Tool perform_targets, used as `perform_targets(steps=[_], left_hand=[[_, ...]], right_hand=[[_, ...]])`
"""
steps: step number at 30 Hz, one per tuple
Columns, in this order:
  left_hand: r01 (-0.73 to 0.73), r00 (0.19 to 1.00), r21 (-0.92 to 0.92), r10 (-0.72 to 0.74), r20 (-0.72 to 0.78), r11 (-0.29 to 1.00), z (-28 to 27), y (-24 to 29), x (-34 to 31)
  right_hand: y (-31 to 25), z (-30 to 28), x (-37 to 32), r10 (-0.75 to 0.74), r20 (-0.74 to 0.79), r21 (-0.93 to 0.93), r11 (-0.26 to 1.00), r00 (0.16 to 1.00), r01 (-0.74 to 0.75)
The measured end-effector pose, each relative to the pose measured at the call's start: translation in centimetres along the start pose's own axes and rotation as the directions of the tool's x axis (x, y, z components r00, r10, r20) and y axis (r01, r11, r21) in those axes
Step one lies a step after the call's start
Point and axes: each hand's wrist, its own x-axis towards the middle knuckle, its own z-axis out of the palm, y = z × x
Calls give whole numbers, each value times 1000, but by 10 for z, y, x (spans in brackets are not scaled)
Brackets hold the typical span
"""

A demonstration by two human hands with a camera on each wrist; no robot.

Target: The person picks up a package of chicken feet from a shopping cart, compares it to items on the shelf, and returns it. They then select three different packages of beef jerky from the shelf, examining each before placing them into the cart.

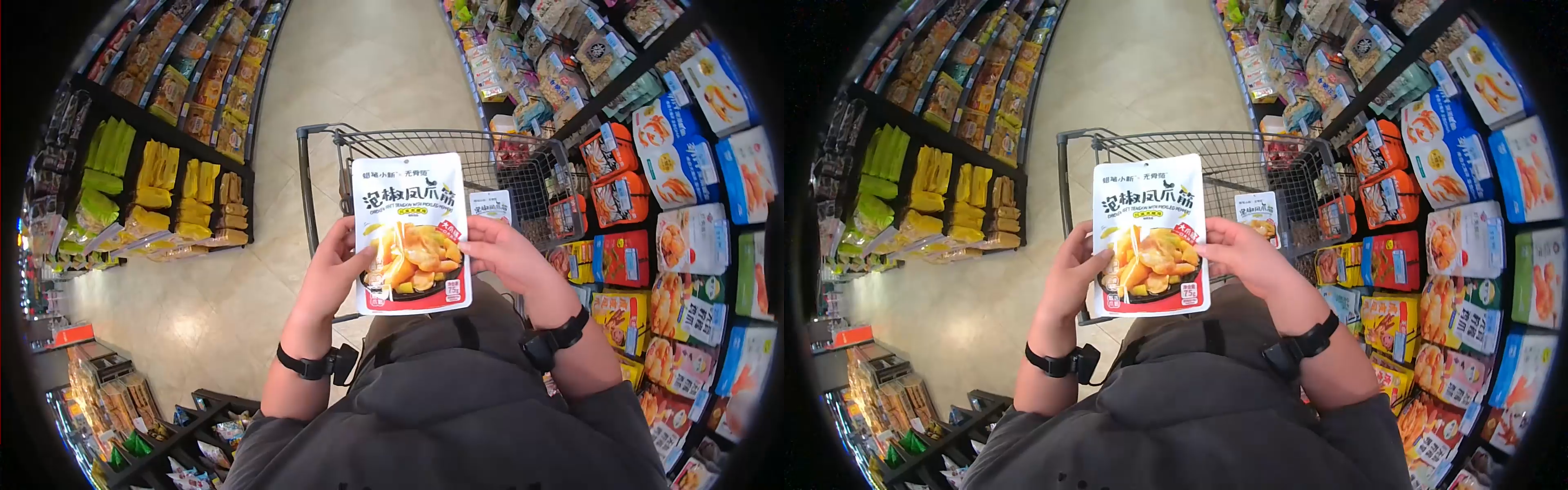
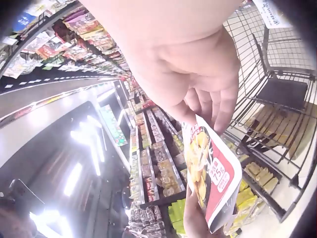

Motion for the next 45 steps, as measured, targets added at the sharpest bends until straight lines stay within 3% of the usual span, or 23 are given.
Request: perform_targets(steps=[6, 8, 10, 11, 14, 23, 26, 28, 30, 34, 36, 37, 40, 42, 45], left_hand=[[-126, 977, -45, 132, 165, 991, 30, 32, -22], [-106, 954, -30, 110, 279, 994, 44, 46, -31], [-84, 903, 3, 74, 423, 997, 60, 56, -38], [-120, 839, 0, 102, 534, 993, 66, 51, -35], [-102, 729, 94, 10, 684, 990, 86, 44, -31], [-176, 601, 241, -90, 794, 954, 150, 41, -41], [-174, 564, 223, -88, 821, 959, 179, 42, -53], [-173, 569, 96, 20, 822, 980, 203, 43, -69], [-182, 524, 86, 23, 851, 980, 226, 37, -80], [-218, 443, 127, -18, 897, 968, 271, 28, -110], [-185, 403, 124, -40, 914, 975, 294, 16, -128], [-148, 381, 122, -57, 923, 981, 305, 11, -139], [-221, 283, 170, -103, 954, 960, 331, 4, -177], [-262, 263, 132, -61, 963, 956, 350, -12, -197], [-195, 244, 155, -105, 964, 968, 374, -21, -238]], right_hand=[[1, 51, -68, -118, -149, 98, 986, 982, 133], [5, 61, -88, -215, -255, 132, 958, 943, 254], [8, 68, -109, -234, -335, 196, 930, 913, 310], [9, 70, -120, -244, -378, 256, 900, 893, 354], [24, 66, -147, -299, -509, 115, 906, 807, 408], [44, 71, -228, -395, -695, -30, 851, 601, 524], [52, 75, -256, -376, -745, 8, 822, 552, 570], [60, 79, -278, -354, -783, 33, 798, 512, 601], [71, 81, -304, -308, -777, 136, 770, 550, 624], [106, 88, -352, -323, -797, 62, 798, 511, 600], [119, 95, -380, -317, -855, 23, 768, 410, 640], [131, 95, -393, -317, -861, 20, 761, 398, 649], [156, 101, -433, -295, -906, 16, 693, 304, 720], [171, 105, -457, -296, -924, -10, 653, 243, 757], [197, 112, -497, -285, -941, -64, 681, 183, 729]])
